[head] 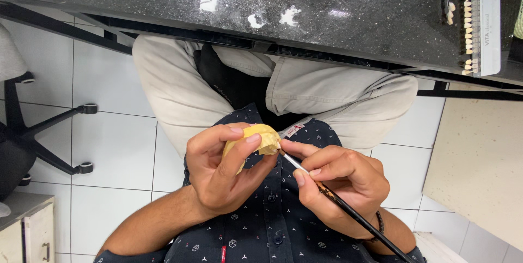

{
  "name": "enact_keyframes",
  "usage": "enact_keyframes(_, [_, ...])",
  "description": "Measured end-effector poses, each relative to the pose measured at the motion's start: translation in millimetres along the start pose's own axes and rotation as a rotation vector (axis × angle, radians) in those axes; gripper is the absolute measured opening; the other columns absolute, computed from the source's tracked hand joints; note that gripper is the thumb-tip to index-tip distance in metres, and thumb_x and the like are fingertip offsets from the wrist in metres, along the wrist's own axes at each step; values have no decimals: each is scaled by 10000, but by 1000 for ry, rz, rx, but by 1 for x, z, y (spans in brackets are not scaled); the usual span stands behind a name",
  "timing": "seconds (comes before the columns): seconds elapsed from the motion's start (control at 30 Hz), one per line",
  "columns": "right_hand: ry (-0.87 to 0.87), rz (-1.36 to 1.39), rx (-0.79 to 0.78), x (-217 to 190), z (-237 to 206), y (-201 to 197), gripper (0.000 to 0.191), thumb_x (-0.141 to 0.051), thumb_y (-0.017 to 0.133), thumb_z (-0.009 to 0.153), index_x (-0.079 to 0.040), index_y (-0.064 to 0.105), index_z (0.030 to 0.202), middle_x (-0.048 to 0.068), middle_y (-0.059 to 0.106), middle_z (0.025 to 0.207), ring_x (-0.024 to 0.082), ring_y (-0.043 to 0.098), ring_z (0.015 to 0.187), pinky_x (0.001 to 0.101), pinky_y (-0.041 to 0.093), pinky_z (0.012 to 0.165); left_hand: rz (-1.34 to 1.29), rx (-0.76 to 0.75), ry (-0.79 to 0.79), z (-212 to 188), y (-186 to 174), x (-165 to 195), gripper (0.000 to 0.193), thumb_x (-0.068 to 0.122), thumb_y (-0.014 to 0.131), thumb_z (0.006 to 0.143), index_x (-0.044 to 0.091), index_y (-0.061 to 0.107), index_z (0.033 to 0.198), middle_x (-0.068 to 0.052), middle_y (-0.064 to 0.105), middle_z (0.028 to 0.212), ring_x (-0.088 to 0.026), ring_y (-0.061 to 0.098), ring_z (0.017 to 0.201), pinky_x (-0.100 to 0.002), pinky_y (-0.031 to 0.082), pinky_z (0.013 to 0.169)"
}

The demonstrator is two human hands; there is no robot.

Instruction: The person sits at a laboratory bench holding a plaster dental model of an upper arch in one hand and a fine brush in the other. They apply a white ceramic-like material onto the artificial teeth on the model, periodically wiping the brush on a tissue and rotating the model to reach different tooth surfaces.

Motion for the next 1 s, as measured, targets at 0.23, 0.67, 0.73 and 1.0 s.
enact_keyframes(0.23, [-4,-15,-4,-1,0,1,211,117,716,893,-10,557,948,132,701,833,102,711,753,541,643,1044,-18,-6,3,0,0,0,627,-83,935,849,-7,540,1330,-131,388,1335,-264,709,1091,-312,669,920])
enact_keyframes(0.67, [3,-8,0,0,-1,1,207,118,712,897,-9,558,953,135,703,840,113,720,768,542,639,1036,-11,-1,0,-1,-1,0,617,-83,934,853,-5,545,1325,-131,393,1336,-263,712,1084,-311,665,911])
enact_keyframes(0.73, [0,-15,-7,-1,-1,1,207,116,714,896,-8,558,954,131,702,836,112,719,766,559,640,1067,-15,2,-2,-1,-1,0,614,-83,932,855,-4,545,1325,-130,393,1338,-263,714,1085,-313,665,913])
enact_keyframes(1.0, [2,-3,7,0,-2,1,206,115,718,897,-6,561,951,136,702,835,110,709,754,548,641,1034,-9,-4,-1,-2,-1,0,624,-83,934,854,-2,540,1331,-131,392,1337,-263,710,1089,-311,664,914])
Point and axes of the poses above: each hand's wrist, its own z-axis towards the middle knuckle, its own y-axis out of the palm, x = y × z, the point moved 9 cm from there along z, towards the middle knuckle
